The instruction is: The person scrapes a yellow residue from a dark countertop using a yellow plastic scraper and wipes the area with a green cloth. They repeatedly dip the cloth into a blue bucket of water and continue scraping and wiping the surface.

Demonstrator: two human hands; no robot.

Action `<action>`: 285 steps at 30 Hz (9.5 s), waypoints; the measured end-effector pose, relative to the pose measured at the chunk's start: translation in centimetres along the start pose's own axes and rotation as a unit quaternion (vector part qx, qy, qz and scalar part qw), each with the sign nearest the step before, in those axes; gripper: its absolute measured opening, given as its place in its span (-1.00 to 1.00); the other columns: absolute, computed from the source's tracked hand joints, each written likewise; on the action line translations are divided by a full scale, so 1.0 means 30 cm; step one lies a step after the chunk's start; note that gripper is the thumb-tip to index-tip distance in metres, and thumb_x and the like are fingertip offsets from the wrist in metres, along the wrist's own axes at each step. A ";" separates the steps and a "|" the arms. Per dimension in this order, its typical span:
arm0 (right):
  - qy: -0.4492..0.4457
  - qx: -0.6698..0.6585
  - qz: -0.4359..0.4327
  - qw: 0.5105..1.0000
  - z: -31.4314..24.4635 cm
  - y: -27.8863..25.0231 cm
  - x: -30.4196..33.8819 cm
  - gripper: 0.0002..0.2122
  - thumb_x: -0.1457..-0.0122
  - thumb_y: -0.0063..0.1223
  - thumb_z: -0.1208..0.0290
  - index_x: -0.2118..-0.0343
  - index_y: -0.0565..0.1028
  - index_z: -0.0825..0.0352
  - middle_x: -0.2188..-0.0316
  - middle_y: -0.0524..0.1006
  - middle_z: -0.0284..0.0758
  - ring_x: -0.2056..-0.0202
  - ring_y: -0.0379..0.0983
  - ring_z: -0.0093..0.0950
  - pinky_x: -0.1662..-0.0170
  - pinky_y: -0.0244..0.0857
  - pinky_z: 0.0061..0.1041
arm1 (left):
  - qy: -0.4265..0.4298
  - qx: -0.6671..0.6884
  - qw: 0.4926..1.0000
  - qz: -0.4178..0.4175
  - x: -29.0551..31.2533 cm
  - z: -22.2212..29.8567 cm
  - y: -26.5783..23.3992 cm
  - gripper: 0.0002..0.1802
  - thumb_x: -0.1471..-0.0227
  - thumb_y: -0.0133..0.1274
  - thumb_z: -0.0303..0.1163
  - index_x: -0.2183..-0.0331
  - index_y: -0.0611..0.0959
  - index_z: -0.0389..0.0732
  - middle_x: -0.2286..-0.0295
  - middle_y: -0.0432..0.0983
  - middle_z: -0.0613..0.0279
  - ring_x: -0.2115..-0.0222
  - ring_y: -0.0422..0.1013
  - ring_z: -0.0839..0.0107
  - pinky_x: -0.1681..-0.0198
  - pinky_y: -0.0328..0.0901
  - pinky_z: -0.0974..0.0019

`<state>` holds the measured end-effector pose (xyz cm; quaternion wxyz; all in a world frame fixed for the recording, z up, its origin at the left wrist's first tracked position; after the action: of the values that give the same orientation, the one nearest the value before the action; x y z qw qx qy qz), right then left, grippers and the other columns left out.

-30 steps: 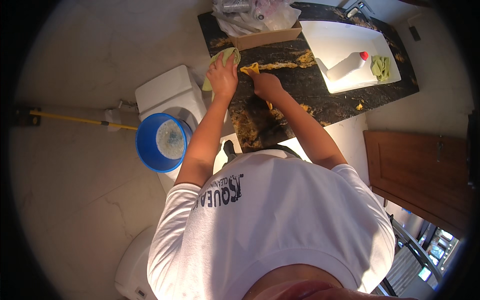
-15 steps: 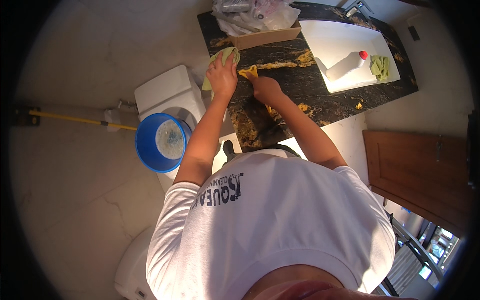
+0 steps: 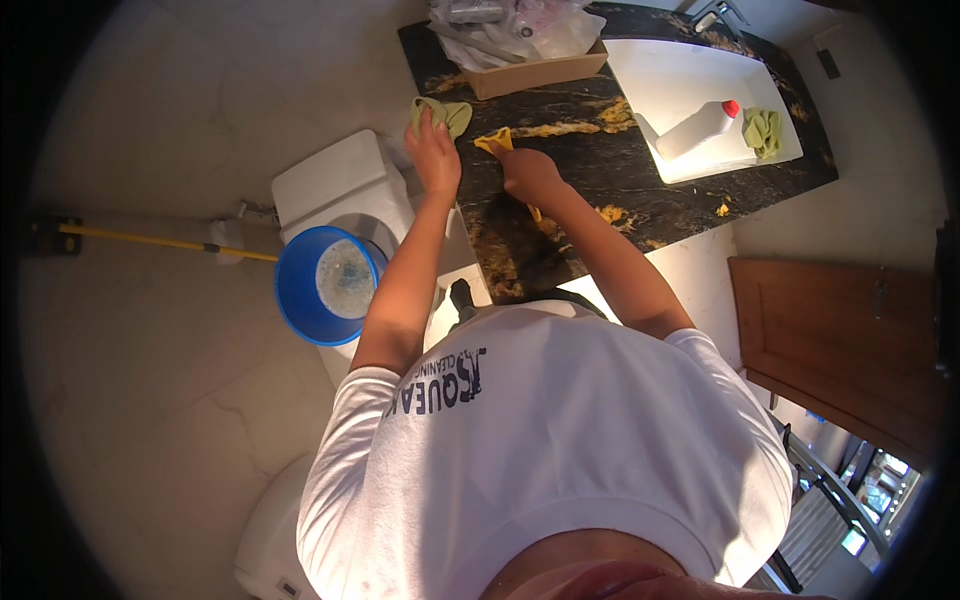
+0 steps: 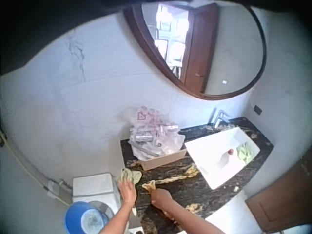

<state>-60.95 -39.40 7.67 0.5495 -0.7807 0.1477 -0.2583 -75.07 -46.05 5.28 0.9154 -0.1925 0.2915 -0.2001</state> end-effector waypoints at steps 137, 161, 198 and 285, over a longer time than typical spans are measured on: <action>0.084 0.015 -0.026 0.996 -0.261 0.158 0.271 -0.39 -0.07 -0.11 0.51 -0.25 0.12 0.06 0.47 0.57 -0.13 0.41 0.55 -0.22 0.34 0.41 -0.27 | -0.461 0.529 0.699 -0.135 0.602 -0.470 -0.237 -0.53 -0.29 -0.40 -0.07 -0.02 0.34 -0.20 0.18 0.44 0.11 0.24 0.44 0.31 0.16 0.36 0.25; 0.096 -0.005 0.035 0.995 -0.247 0.096 0.269 -0.49 -0.09 -0.12 0.45 -0.18 0.24 0.08 0.38 0.53 -0.16 0.35 0.54 -0.23 0.33 0.41 -0.29 | -0.463 0.518 0.704 -0.146 0.600 -0.484 -0.204 -0.55 -0.28 -0.35 -0.07 0.01 0.37 -0.19 0.22 0.44 0.14 0.27 0.44 0.34 0.20 0.37 0.26; 0.025 -0.010 -0.110 0.994 -0.303 0.122 0.401 -0.63 -0.02 -0.06 0.42 0.05 0.49 0.12 0.45 0.57 -0.19 0.41 0.54 -0.21 0.39 0.41 -0.26 | -0.354 0.497 0.777 -0.153 0.485 -0.328 -0.252 -0.56 -0.28 -0.28 -0.11 -0.03 0.34 -0.21 0.19 0.41 0.10 0.23 0.40 0.31 0.15 0.34 0.25; 0.112 -0.102 0.018 0.988 0.413 -0.070 0.514 -0.43 -0.08 0.10 0.33 -0.20 0.23 0.11 0.25 0.53 -0.08 0.23 0.49 -0.09 0.20 0.36 -0.26 | -0.377 0.246 0.852 -0.268 -0.181 -0.115 0.126 -0.68 -0.08 -0.07 -0.31 0.21 0.49 -0.36 0.32 0.40 0.07 0.32 0.39 0.30 0.37 0.47 0.23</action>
<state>-41.35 -36.91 10.07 0.4516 -0.7958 0.2478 -0.3183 -80.28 -41.07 3.37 0.8833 -0.0925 -0.1974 -0.4150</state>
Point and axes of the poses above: each hand's wrist, its own x-axis away from the middle knuckle, its own y-axis out of the palm, z = x × y, the point moved 8 cm from there along -x, towards the middle knuckle
